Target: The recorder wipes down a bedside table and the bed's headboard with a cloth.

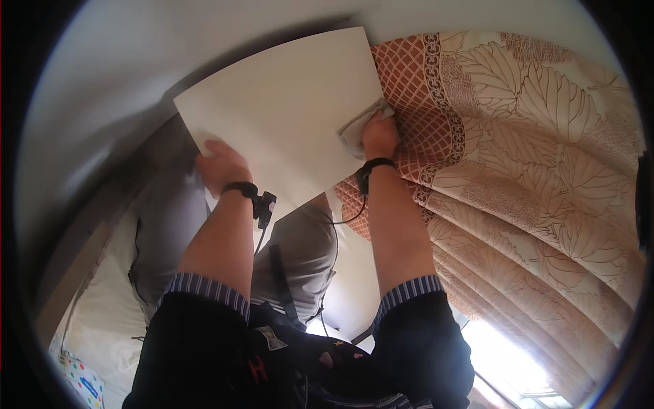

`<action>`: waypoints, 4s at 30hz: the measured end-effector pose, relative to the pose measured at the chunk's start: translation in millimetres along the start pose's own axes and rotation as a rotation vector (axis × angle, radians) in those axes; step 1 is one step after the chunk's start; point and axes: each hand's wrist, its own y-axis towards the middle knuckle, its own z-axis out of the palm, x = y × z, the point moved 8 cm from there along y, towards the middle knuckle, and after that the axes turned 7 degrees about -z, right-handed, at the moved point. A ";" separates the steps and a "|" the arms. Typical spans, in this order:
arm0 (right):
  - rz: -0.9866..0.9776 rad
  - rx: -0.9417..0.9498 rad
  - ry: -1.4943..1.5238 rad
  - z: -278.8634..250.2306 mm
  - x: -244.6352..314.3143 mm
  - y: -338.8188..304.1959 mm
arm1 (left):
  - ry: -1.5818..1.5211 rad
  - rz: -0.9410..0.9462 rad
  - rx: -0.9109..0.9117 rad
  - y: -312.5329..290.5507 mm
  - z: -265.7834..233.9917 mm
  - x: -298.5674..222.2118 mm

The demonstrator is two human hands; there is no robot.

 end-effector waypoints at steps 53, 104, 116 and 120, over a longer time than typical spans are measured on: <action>-0.655 -0.326 0.016 11.5 245.2 47.6 | 0.030 0.104 -0.219 -14.0 -3.8 -4.8; -0.074 -0.130 -0.008 33.7 112.9 -225.5 | -0.015 0.032 -0.005 4.0 -9.7 7.4; -0.195 0.057 0.154 14.5 188.0 -90.1 | -0.020 0.034 -0.102 0.4 -3.5 2.0; -0.791 0.300 0.137 17.6 281.9 -107.3 | 0.007 0.015 -0.100 -7.2 -8.5 -2.1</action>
